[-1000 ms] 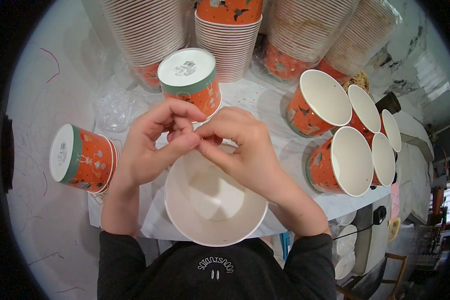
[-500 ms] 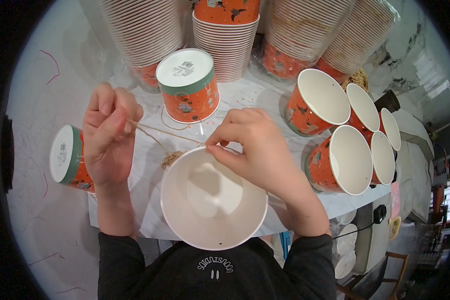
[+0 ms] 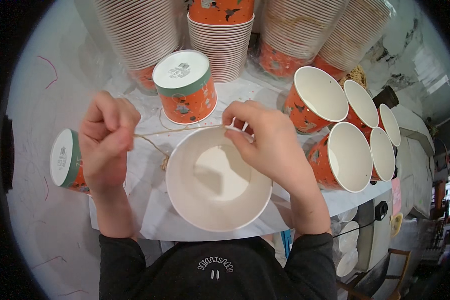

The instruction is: Attaching elastic loop strings to decorative paper bowls.

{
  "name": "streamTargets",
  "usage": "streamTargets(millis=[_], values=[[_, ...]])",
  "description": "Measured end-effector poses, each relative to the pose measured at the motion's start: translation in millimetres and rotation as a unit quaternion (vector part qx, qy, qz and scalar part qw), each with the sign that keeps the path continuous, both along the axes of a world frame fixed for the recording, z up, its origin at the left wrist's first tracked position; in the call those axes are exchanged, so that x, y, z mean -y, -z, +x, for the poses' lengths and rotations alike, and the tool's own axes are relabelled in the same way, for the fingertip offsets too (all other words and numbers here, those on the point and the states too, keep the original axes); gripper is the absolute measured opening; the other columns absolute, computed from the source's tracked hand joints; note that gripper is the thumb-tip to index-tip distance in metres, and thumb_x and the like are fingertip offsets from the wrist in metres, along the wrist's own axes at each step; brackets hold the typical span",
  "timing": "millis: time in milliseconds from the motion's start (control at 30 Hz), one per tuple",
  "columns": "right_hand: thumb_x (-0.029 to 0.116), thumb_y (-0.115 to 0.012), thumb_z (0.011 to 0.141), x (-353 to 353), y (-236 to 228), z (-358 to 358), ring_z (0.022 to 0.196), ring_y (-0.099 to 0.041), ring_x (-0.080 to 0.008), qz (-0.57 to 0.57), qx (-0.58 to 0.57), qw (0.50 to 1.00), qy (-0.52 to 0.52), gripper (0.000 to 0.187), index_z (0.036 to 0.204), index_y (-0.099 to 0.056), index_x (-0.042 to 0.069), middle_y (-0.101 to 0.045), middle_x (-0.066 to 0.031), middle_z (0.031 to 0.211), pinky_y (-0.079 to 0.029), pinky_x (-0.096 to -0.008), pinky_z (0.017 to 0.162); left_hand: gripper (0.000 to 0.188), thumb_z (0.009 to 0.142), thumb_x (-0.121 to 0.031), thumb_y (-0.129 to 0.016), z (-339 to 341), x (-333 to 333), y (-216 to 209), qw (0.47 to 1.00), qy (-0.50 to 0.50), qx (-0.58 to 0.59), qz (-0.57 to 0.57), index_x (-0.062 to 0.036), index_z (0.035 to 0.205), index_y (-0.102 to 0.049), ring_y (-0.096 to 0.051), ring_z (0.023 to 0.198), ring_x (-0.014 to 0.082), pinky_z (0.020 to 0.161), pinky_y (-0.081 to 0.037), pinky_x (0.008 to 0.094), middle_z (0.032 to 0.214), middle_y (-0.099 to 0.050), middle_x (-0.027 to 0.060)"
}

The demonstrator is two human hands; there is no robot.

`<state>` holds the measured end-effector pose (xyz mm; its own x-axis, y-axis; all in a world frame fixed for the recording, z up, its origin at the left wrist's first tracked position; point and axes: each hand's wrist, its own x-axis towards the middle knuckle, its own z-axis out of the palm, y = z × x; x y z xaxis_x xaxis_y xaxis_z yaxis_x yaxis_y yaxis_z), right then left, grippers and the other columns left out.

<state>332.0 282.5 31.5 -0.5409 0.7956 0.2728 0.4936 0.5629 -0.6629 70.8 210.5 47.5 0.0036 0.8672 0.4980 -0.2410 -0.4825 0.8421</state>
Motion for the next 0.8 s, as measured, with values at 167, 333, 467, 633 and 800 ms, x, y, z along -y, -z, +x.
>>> streamTargets(millis=[167,333,467,633,800], values=[[0.003,-0.07,0.084,-3,7,1,0.079,-0.066,-0.0204,0.034,0.016,0.997,0.061,0.017,0.1,-0.066,0.002,-0.066,-0.0078,0.084,-0.053,-0.0322,0.071,0.016,0.081,-0.006,-0.078,15,11,-6,0.979,0.004,-0.182,-0.092,-0.0078,0.088,-0.064,-0.05,0.078,0.0036,0.078,-0.035,0.0231,0.082,-0.061,-0.007],[0.001,-0.069,0.086,-5,9,-6,0.076,-0.068,-0.0222,0.096,-0.015,0.995,-0.001,0.014,0.099,-0.066,0.002,-0.067,-0.009,0.081,-0.053,-0.0334,0.07,0.015,0.084,-0.006,-0.077,17,7,-3,0.981,0.013,-0.169,-0.098,-0.007,0.09,-0.064,-0.05,0.078,0.0039,0.078,-0.036,0.0229,0.084,-0.06,-0.0064],[0.0,-0.069,0.086,-6,14,-2,0.074,-0.07,-0.026,0.071,0.058,0.996,0.007,0.011,0.096,-0.067,0.002,-0.069,-0.0118,0.082,-0.054,-0.035,0.067,0.016,0.085,-0.004,-0.076,20,7,0,0.989,-0.005,-0.106,-0.106,-0.0056,0.095,-0.063,-0.051,0.08,0.0036,0.078,-0.038,0.022,0.086,-0.06,-0.0058],[0.001,-0.07,0.086,-12,20,-4,0.073,-0.069,-0.0289,0.161,0.083,0.978,0.108,0.009,0.094,-0.066,0.001,-0.069,-0.013,0.084,-0.054,-0.0358,0.066,0.019,0.084,-0.002,-0.077,18,11,-7,0.989,-0.031,-0.077,-0.124,-0.0044,0.098,-0.063,-0.052,0.08,0.0031,0.076,-0.038,0.0218,0.086,-0.061,-0.005],[0.006,-0.067,0.088,-40,29,12,0.082,-0.067,-0.0363,0.203,0.047,0.96,0.186,0.011,0.099,-0.066,0.005,-0.069,-0.0142,0.09,-0.053,-0.0462,0.071,0.021,0.077,0.002,-0.077,8,26,-22,0.985,-0.041,-0.13,-0.103,-0.0009,0.096,-0.067,-0.057,0.073,0.0051,0.075,-0.04,0.0225,0.078,-0.065,-0.002]])
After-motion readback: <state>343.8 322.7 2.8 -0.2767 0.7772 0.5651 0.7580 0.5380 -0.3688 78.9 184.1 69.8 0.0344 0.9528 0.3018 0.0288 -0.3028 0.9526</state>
